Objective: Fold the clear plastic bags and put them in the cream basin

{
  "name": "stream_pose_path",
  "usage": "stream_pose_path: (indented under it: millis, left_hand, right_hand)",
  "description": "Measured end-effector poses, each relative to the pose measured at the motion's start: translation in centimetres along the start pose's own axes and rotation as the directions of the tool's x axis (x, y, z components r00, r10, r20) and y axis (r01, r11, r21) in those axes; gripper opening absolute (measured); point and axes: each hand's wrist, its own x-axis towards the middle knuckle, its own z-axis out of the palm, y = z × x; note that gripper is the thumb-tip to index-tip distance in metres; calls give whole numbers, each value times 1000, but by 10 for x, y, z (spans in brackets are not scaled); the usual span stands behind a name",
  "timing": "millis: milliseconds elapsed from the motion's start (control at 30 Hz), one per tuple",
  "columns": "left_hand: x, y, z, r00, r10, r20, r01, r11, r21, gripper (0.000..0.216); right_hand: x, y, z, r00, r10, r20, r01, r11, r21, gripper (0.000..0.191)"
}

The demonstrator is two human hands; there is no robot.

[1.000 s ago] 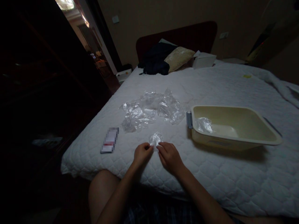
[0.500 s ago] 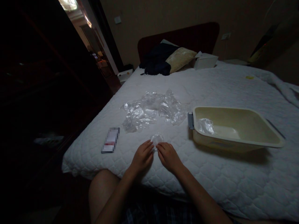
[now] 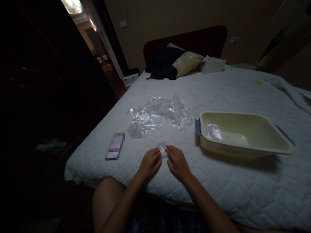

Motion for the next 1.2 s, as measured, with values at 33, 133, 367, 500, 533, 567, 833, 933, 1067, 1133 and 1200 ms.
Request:
stream_pose_path:
  millis: [33, 133, 367, 500, 533, 567, 833, 933, 1067, 1133, 1200]
  left_hand:
    - [0, 0, 0, 1000, 0, -2, 0, 1000, -5, 30]
    - [0, 0, 0, 1000, -16, -22, 15, 999, -42, 31]
    - [4, 3, -3, 977, -142, -156, 96, 958, -269, 29]
    - [8, 9, -9, 955, -285, -79, 211, 842, -496, 26]
    - [8, 11, -11, 940, -340, -27, 270, 791, -549, 26]
    - [8, 14, -12, 917, -399, 28, 335, 729, -597, 24]
    - [3, 26, -10, 719, -638, 276, 507, 209, -836, 26]
    - [1, 28, -7, 679, -663, 317, 481, 75, -874, 27]
    - [1, 30, -6, 674, -672, 308, 451, 44, -891, 29]
    - [2, 30, -5, 676, -671, 304, 454, 55, -889, 30]
    - [1, 30, -4, 674, -669, 313, 466, 56, -883, 31]
  right_hand:
    - [0, 1, 1, 1000, -5, 5, 5, 1000, -6, 38]
    - [1, 3, 4, 1000, -4, -2, 4, 1000, 7, 28]
    - [5, -5, -10, 992, 116, -52, -107, 983, 147, 18]
    - [12, -15, -26, 964, 266, 17, -258, 915, 311, 18]
    - [14, -17, -31, 947, 314, 62, -315, 877, 363, 19]
    - [16, -19, -35, 928, 358, 109, -369, 833, 412, 21]
    - [24, -29, -44, 811, 518, 273, -555, 530, 642, 37]
    - [20, -28, -40, 748, 596, 292, -596, 410, 691, 43]
    - [14, -28, -34, 699, 637, 326, -627, 326, 708, 45]
    - [12, -30, -31, 719, 623, 308, -617, 369, 695, 42]
    - [12, -31, -30, 746, 606, 276, -596, 423, 682, 37]
